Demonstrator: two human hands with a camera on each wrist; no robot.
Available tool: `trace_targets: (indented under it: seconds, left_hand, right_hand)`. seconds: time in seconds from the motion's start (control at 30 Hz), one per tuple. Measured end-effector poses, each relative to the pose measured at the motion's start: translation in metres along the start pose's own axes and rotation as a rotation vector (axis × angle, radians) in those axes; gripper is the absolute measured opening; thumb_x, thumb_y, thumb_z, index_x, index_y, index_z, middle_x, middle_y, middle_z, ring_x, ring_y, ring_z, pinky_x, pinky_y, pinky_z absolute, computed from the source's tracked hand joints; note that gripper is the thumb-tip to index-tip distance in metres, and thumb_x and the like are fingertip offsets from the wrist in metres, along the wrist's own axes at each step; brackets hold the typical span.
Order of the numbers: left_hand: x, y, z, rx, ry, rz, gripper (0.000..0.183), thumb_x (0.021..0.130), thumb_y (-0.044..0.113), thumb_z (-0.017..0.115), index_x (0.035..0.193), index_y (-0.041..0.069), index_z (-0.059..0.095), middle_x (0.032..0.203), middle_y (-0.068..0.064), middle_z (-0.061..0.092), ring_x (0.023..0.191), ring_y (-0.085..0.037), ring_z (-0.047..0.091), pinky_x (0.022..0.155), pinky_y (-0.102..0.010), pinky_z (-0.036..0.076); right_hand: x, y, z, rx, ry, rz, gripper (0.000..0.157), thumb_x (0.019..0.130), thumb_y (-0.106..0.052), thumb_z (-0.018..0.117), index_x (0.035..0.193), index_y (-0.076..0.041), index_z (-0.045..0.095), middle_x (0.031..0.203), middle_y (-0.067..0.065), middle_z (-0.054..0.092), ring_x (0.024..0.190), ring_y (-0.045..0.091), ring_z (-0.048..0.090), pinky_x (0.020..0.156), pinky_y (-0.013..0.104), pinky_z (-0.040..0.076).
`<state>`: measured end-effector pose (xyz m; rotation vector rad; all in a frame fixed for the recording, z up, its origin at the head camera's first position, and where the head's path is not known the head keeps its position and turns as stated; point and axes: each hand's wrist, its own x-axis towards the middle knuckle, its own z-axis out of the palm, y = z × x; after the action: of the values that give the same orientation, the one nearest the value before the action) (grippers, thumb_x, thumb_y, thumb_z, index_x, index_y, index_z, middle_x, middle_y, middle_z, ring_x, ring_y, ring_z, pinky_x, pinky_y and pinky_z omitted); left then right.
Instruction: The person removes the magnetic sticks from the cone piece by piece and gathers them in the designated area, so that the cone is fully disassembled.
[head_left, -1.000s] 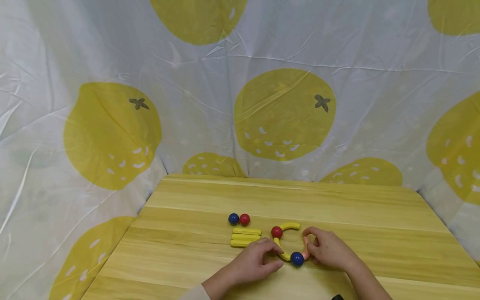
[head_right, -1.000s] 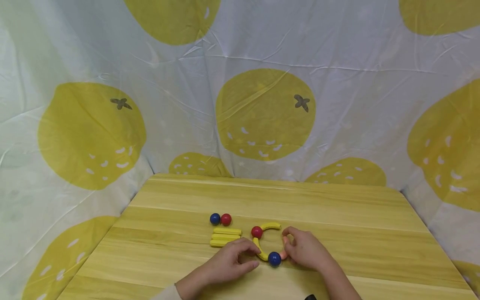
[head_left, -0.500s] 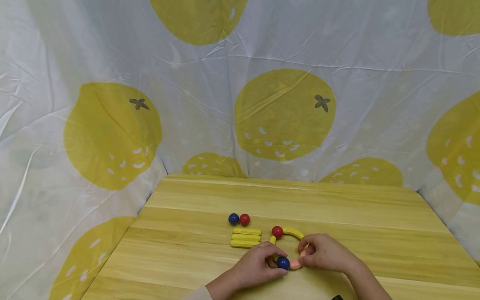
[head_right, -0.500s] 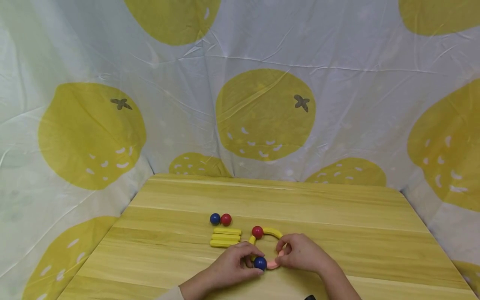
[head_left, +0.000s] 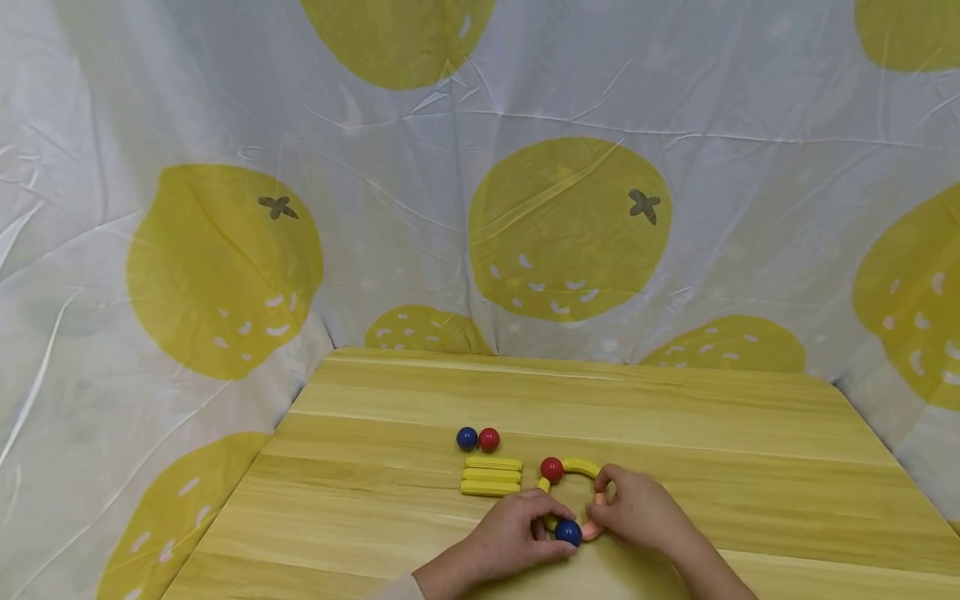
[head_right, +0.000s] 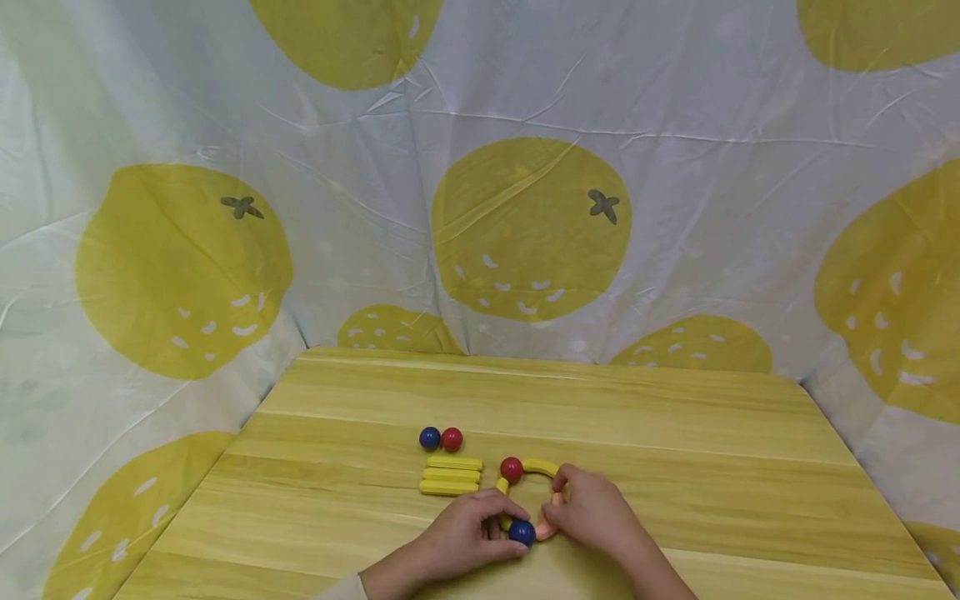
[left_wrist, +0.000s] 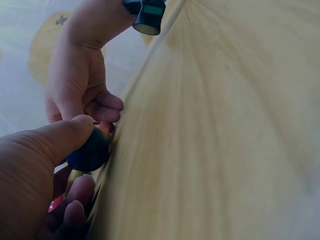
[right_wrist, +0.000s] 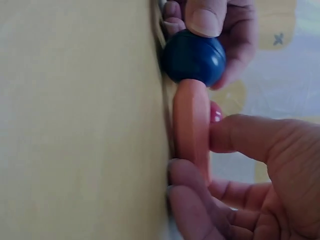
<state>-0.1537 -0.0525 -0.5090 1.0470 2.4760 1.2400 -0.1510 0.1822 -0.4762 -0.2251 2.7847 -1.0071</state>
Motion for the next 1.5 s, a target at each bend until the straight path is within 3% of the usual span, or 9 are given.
trace_targets:
  seconds: [0.33,0.53,0.63,0.87,1.07,1.27,1.5]
  left_hand:
    - [0.0,0.003,0.0,0.023,0.003,0.017,0.025,0.091,0.037,0.078,0.111,0.024,0.074,0.098,0.014,0.066,0.073,0.014,0.051,0.064,-0.01,0.049]
    - [0.0,0.003,-0.001,0.018,-0.008,0.023,0.024,0.09,0.037,0.079,0.111,0.025,0.074,0.096,0.015,0.065,0.072,0.013,0.051,0.064,-0.011,0.049]
    - [0.0,0.003,-0.001,0.02,-0.032,0.017,0.024,0.09,0.039,0.079,0.11,0.027,0.074,0.095,0.017,0.064,0.071,0.012,0.051,0.063,-0.011,0.049]
    - [0.001,0.001,-0.002,-0.003,-0.069,-0.002,0.025,0.09,0.042,0.079,0.11,0.028,0.073,0.096,0.02,0.064,0.07,0.011,0.05,0.062,-0.012,0.048]
    - [0.001,0.001,-0.002,-0.002,-0.076,0.005,0.025,0.091,0.042,0.077,0.111,0.028,0.073,0.097,0.02,0.065,0.072,0.011,0.051,0.064,-0.012,0.049]
    - [0.0,0.0,-0.002,-0.007,-0.074,0.014,0.025,0.091,0.042,0.077,0.112,0.028,0.073,0.097,0.019,0.063,0.073,0.011,0.05,0.064,-0.012,0.049]
    - [-0.001,-0.002,-0.002,-0.015,-0.072,0.023,0.025,0.091,0.042,0.076,0.113,0.028,0.073,0.096,0.018,0.062,0.072,0.011,0.05,0.064,-0.012,0.049]
  right_hand:
    - [0.001,-0.008,0.005,0.028,0.078,0.091,0.019,0.08,-0.018,0.076,0.095,-0.011,0.067,0.057,-0.01,0.064,0.052,0.011,0.052,0.05,0.024,0.035]
    - [0.003,-0.01,0.006,0.067,0.094,0.11,0.013,0.086,-0.016,0.073,0.096,-0.011,0.066,0.058,-0.012,0.066,0.054,0.01,0.051,0.051,0.023,0.035]
    - [0.004,-0.01,0.003,0.064,0.141,0.135,0.011,0.089,-0.016,0.073,0.096,-0.011,0.067,0.06,-0.012,0.066,0.055,0.009,0.053,0.05,0.023,0.035]
    - [0.007,-0.003,-0.01,0.103,0.212,0.088,0.008,0.092,-0.021,0.075,0.095,-0.015,0.072,0.077,-0.008,0.068,0.07,0.006,0.064,0.061,0.022,0.049]
    - [0.01,0.013,-0.029,0.134,0.227,0.062,0.019,0.096,-0.022,0.072,0.11,-0.009,0.073,0.093,-0.002,0.07,0.079,0.008,0.07,0.066,0.023,0.053]
    - [0.011,0.041,-0.047,0.051,0.272,0.1,0.031,0.098,-0.031,0.069,0.119,-0.009,0.071,0.1,0.002,0.073,0.087,0.013,0.074,0.068,0.026,0.053]
    - [0.014,0.064,-0.051,-0.013,0.281,0.094,0.03,0.099,-0.032,0.068,0.118,-0.009,0.071,0.098,0.001,0.074,0.076,0.006,0.07,0.071,0.026,0.051]
